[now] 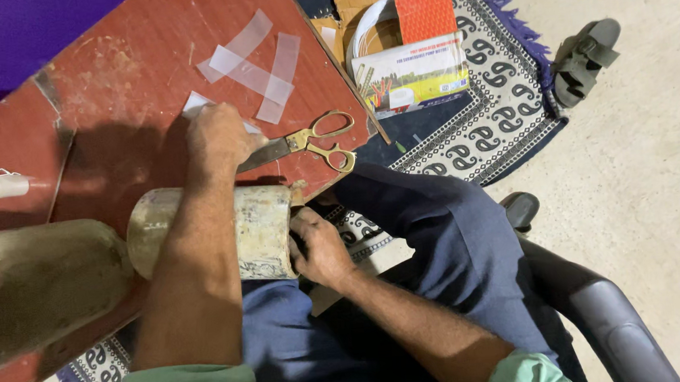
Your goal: The person folds small white paper strips into cones and inserts them into a cylindrical container. The person repeats this process multiple times, handling each strip individually and placing the formed cones inside the container.
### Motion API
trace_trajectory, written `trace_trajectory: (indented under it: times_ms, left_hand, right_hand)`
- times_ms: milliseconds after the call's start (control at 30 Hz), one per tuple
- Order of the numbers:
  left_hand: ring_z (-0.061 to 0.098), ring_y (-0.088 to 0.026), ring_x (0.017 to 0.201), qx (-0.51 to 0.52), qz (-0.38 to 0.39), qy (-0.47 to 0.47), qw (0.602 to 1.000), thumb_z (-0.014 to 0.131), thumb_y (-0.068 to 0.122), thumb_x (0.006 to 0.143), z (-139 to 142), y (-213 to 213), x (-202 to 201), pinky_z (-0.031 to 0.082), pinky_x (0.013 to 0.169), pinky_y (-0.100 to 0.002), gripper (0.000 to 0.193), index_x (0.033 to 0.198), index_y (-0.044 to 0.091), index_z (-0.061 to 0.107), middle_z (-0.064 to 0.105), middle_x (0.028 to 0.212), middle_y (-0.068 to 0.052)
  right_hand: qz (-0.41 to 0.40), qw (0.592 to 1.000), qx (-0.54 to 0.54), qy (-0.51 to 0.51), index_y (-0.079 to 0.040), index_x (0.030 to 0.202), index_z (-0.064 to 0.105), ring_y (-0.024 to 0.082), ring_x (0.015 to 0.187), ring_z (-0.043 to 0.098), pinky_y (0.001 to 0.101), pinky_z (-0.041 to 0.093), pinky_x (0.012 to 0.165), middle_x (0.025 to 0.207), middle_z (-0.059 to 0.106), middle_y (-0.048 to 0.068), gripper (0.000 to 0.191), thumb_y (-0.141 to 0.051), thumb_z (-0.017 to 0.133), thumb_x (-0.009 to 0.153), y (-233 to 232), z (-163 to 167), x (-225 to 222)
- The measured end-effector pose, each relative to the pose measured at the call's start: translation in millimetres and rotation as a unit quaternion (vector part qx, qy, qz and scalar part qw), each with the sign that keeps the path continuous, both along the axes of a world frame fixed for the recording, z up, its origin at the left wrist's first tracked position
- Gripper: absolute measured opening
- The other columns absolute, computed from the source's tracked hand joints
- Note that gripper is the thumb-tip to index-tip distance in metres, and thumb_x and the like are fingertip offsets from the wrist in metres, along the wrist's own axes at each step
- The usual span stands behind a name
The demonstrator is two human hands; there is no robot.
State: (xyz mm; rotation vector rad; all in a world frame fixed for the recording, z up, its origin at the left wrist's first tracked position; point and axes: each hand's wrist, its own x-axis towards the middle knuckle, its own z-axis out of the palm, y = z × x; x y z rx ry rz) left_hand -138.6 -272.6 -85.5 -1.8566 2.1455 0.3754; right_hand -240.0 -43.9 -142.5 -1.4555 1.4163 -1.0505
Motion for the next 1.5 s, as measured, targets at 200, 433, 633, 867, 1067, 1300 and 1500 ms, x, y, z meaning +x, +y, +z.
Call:
trace_trajectory:
  times_ms: [200, 433, 633, 867, 1067, 1300, 1500]
  left_hand:
    - [0.072, -0.041, 0.087, -0.123, -0.044, 0.036, 0.991, 0.085, 0.025, 0.078, -13.5, 5.3, 11.7, 0.058, 0.078, -0.048, 0.022, 0.083, 0.005, 0.077, 0.074, 0.09, -0.023]
    - [0.068, -0.041, 0.076, -0.194, 0.015, 0.174, 0.965, 0.097, 0.034, 0.068, 16.6, 21.6, 27.5, 0.053, 0.069, -0.05, 0.043, 0.076, 0.001, 0.071, 0.07, 0.082, -0.022]
    - [0.064, -0.033, 0.062, -0.261, -0.012, 0.307, 0.915, 0.098, 0.022, 0.072, 42.3, 45.3, 40.4, 0.051, 0.06, -0.043, 0.043, 0.071, -0.003, 0.062, 0.065, 0.071, -0.02]
    - [0.067, -0.012, 0.063, -0.202, 0.139, 0.582, 0.775, 0.081, 0.004, 0.086, 99.2, 116.8, 32.1, 0.052, 0.057, -0.028, 0.025, 0.075, 0.007, 0.058, 0.068, 0.07, -0.005]
    - [0.068, -0.024, 0.09, -0.378, -0.014, 0.497, 0.781, 0.076, -0.009, 0.086, 144.2, 260.7, 13.4, 0.055, 0.083, -0.035, 0.021, 0.087, 0.003, 0.058, 0.066, 0.095, -0.011]
    - [0.066, -0.03, 0.088, -0.409, -0.042, 0.475, 0.778, 0.078, -0.005, 0.081, 149.8, 336.7, 2.9, 0.056, 0.079, -0.04, 0.019, 0.089, 0.004, 0.063, 0.065, 0.096, -0.01]
    - [0.065, -0.033, 0.094, -0.377, -0.061, 0.532, 0.756, 0.073, -0.002, 0.08, 144.8, 351.4, 18.5, 0.055, 0.085, -0.041, 0.018, 0.093, 0.004, 0.064, 0.063, 0.105, -0.013]
  right_hand:
    - [-0.012, 1.0, -0.01, -0.01, 0.001, 0.102, 0.067, 0.039, 0.099, 0.064, 0.0452, 0.053, 0.086, 0.102, 0.062, 0.018, 0.017, -0.003, 0.069, 0.086, -1.4, 0.0, -0.9]
    - [0.006, 1.0, -0.019, 0.018, 0.001, 0.107, 0.068, 0.038, 0.097, 0.064, 0.0451, 0.053, 0.085, 0.099, 0.061, 0.017, 0.026, -0.006, 0.071, 0.083, -0.6, 1.0, -3.1]
    - [0.048, 0.999, -0.01, 0.012, 0.002, 0.107, 0.068, 0.037, 0.095, 0.065, 0.044, 0.054, 0.083, 0.098, 0.062, 0.017, 0.027, -0.006, 0.073, 0.082, 0.1, -1.2, -8.1]
    - [-0.079, 0.992, -0.028, -0.094, -0.001, 0.096, 0.073, 0.023, 0.086, 0.069, 0.0358, 0.056, 0.079, 0.089, 0.073, 0.008, 0.009, -0.006, 0.069, 0.091, -3.0, 15.5, -24.3]
    - [-0.054, 0.919, 0.076, -0.383, 0.001, 0.107, 0.07, 0.009, 0.077, 0.057, 0.0259, 0.048, 0.07, 0.086, 0.066, 0.0, 0.022, -0.02, 0.064, 0.106, 15.4, 102.3, -54.2]
    - [0.03, 0.93, 0.03, -0.364, 0.002, 0.113, 0.066, 0.007, 0.086, 0.06, 0.024, 0.051, 0.076, 0.096, 0.069, 0.0, 0.017, -0.003, 0.071, 0.098, 66.3, 177.2, -43.6]
    - [0.013, 0.937, 0.047, -0.346, 0.001, 0.114, 0.064, 0.009, 0.082, 0.063, 0.0248, 0.051, 0.073, 0.092, 0.07, 0.003, 0.022, 0.004, 0.072, 0.094, 78.5, 180.9, -42.4]
